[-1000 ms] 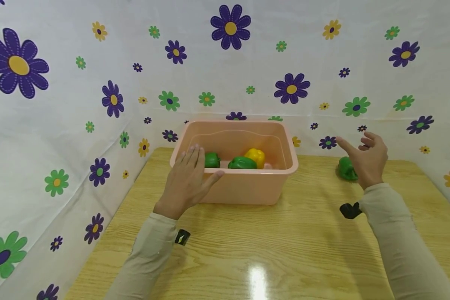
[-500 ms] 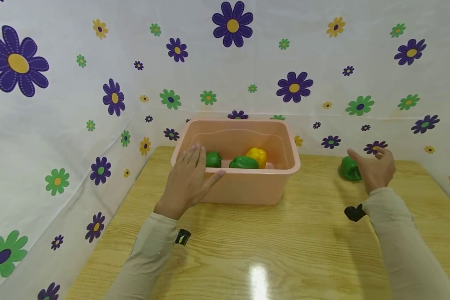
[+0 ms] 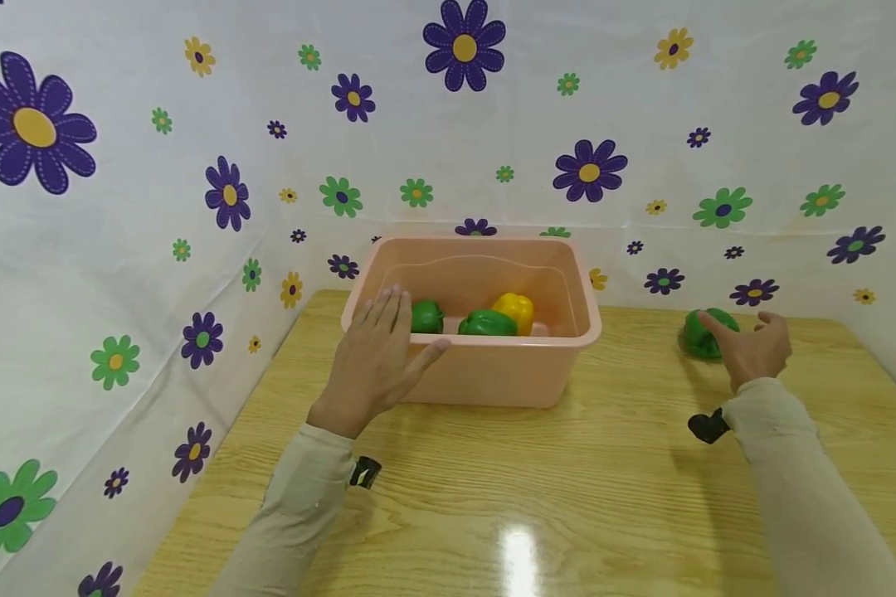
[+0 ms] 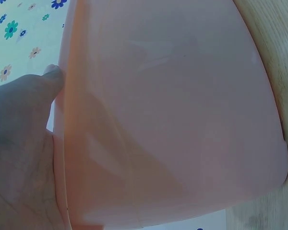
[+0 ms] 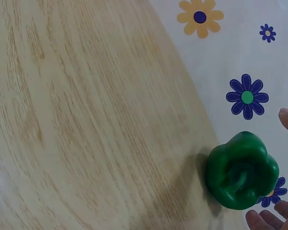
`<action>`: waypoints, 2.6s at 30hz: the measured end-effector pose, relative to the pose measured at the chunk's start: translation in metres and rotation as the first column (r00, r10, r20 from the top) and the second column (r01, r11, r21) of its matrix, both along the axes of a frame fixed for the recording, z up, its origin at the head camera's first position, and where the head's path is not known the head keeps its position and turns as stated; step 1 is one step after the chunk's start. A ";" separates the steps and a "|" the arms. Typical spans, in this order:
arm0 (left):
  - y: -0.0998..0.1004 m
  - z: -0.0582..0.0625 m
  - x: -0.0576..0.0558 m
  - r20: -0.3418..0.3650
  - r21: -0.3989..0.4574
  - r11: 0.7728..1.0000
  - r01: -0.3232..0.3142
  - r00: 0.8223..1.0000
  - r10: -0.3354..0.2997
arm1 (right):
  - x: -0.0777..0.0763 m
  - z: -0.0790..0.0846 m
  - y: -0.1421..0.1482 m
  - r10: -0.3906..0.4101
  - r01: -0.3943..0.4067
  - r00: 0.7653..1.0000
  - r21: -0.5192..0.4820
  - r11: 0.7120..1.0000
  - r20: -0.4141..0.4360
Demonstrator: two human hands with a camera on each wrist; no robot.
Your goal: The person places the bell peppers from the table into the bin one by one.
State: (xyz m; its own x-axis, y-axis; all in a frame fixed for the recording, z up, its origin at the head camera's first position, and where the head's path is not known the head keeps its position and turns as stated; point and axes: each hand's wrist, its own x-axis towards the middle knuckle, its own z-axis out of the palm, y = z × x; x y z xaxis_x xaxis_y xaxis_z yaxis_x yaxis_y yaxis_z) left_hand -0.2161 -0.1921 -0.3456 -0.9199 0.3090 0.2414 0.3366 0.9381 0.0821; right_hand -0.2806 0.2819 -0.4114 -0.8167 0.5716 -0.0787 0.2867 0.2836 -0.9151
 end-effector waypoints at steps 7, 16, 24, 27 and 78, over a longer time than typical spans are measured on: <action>0.000 -0.001 0.000 0.012 0.000 1.000 -0.004 1.000 0.004 | -0.002 -0.008 0.000 0.012 -0.014 0.999 0.031 0.999 0.043; -0.001 0.000 -0.001 -0.003 -0.011 1.000 -0.009 1.000 0.009 | -0.009 -0.015 -0.002 0.032 -0.041 0.995 0.082 0.996 0.099; 0.000 -0.001 -0.001 -0.004 -0.012 1.000 -0.010 1.000 0.010 | -0.010 -0.021 -0.004 0.028 -0.036 0.991 0.062 0.997 0.129; 0.000 -0.001 -0.001 -0.002 -0.007 1.000 -0.011 1.000 0.011 | -0.011 -0.023 -0.005 0.028 -0.035 0.991 0.048 0.998 0.132; 0.001 -0.001 -0.002 -0.010 -0.012 1.000 0.003 1.000 -0.003 | -0.010 0.000 -0.005 -0.015 0.017 1.000 -0.107 0.994 0.015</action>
State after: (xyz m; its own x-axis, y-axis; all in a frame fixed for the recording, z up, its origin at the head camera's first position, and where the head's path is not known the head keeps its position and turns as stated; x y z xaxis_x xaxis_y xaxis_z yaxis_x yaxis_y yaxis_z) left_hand -0.2181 -0.1913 -0.3470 -0.9167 0.3143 0.2468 0.3398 0.9381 0.0673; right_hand -0.2904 0.2765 -0.4119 -0.8060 0.5720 -0.1519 0.3034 0.1791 -0.9359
